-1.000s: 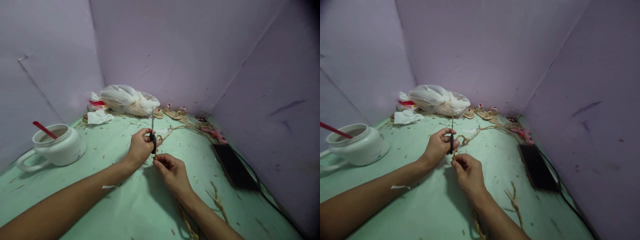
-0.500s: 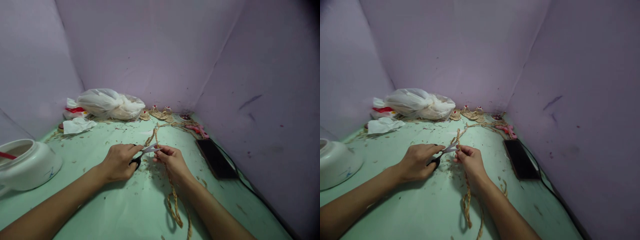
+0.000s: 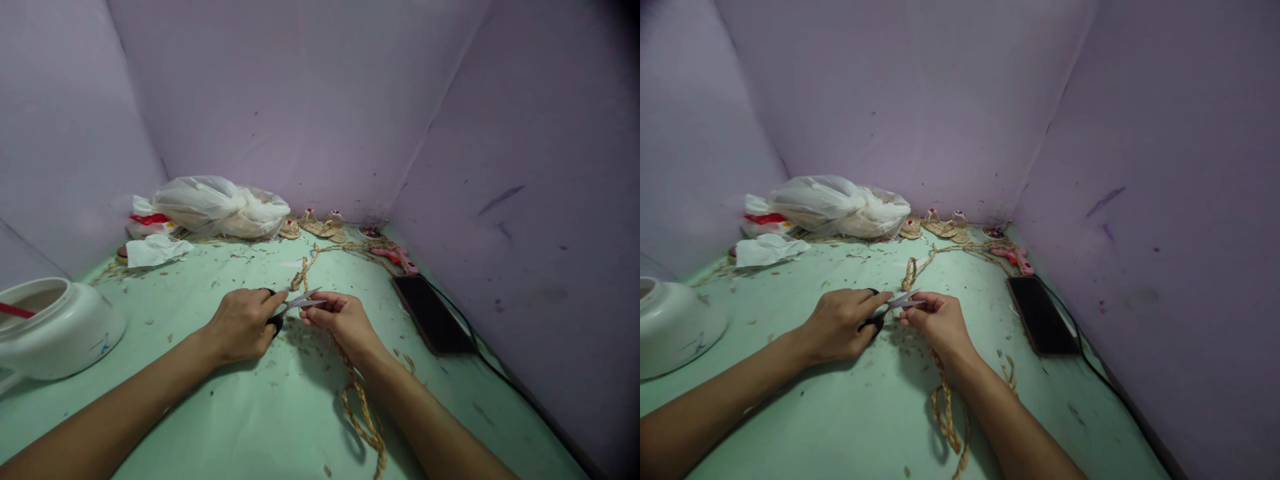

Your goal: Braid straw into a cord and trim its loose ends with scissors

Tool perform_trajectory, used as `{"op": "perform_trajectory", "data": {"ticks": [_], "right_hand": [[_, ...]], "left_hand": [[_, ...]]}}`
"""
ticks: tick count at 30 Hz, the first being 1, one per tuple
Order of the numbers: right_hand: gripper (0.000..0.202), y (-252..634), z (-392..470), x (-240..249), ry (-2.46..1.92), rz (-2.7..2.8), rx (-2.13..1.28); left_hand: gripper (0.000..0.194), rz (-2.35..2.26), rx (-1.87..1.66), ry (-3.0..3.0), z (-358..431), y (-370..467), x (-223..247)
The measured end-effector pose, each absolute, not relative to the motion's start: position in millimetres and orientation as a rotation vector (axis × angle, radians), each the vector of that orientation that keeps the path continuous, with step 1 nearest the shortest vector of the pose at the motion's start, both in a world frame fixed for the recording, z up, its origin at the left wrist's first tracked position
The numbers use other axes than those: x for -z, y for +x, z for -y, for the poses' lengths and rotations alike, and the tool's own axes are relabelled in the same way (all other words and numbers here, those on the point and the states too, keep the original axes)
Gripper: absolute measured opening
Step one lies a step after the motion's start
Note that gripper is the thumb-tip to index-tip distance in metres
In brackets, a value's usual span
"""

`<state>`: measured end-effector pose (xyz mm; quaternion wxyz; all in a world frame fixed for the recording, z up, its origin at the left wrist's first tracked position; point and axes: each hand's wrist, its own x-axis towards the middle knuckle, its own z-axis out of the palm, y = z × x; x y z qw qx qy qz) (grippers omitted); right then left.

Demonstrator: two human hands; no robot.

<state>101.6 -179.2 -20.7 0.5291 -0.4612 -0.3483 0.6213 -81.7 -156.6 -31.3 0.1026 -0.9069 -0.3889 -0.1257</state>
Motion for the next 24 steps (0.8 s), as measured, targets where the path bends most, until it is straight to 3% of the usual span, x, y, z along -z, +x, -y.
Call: {"op": "perform_trajectory", "data": {"ticks": [13,24], "right_hand": [[0.014,100.0,181.5,18.6,-1.205,0.859,-1.454],[0.019,99.5,182.4,17.1,-1.159,0.735,-1.472]], "left_hand": [[0.052,1.145,0.321,-2.733,158.2,-80.4,34.0],[0.045,1.207,0.362,-2.872,158.8,-80.1,31.6]]}}
